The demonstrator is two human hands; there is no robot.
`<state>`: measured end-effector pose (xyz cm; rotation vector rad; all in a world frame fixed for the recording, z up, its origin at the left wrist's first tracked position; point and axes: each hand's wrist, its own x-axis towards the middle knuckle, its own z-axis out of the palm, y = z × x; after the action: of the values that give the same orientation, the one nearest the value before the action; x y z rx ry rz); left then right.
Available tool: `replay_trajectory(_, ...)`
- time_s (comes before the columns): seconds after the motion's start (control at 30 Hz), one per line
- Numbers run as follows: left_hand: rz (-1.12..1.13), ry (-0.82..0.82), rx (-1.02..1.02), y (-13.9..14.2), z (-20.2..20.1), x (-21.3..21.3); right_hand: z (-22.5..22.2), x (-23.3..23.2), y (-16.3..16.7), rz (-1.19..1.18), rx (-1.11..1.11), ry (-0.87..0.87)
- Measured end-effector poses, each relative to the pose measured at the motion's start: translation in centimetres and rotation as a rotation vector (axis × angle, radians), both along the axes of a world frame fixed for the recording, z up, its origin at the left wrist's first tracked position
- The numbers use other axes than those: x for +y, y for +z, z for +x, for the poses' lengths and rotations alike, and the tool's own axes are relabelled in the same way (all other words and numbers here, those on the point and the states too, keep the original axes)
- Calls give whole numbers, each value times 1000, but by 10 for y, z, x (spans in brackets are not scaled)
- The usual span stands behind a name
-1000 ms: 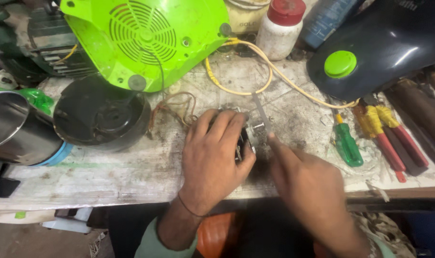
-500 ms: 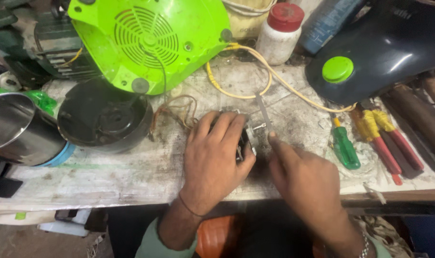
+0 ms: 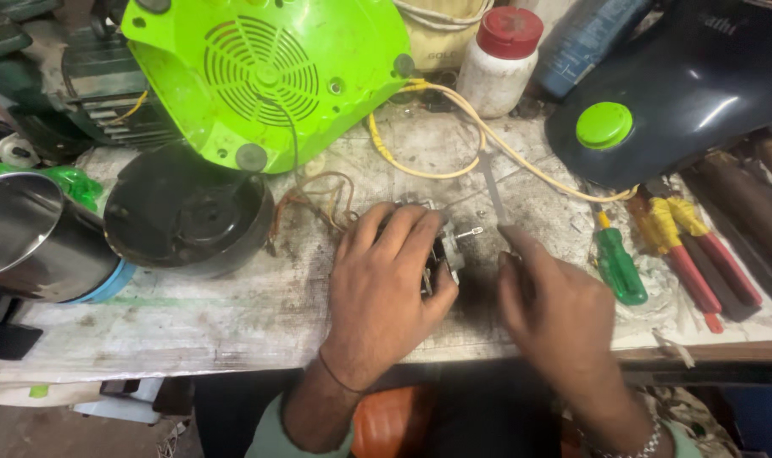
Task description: The person holds a small electric motor on a cluttered workbench and files its metal shaft and housing with a flat file, repositioning the motor repeatedly. They then use a green-handled screwdriver to work on the motor's parts while steadying it with the other hand.
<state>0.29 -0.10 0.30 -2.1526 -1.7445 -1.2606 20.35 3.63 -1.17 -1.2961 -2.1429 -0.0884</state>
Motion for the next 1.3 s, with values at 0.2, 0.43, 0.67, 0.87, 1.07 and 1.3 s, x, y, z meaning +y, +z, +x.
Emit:
replay_trajectory(0.2,-5,-6,36,-2,-1,1,-9,5,-16,136,137,140)
replay_trajectory(0.43,-15,-7,21,-3,-1,1,-6,5,-21,151,134,168)
replay_trajectory(0.67,-11,3,32,-4,-1,2,-7,0,-18,206,168,194)
replay_trajectory(0.87,-5,0,36,-4,-2,2,-5,1,-20,141,193,164)
replay_trajectory(1.07,-9,-3,43,-4,-2,2,-4,1,-22,213,210,246)
replay_trajectory(1.3,3,-6,37,-4,-2,2,-4,3,-23,187,136,237)
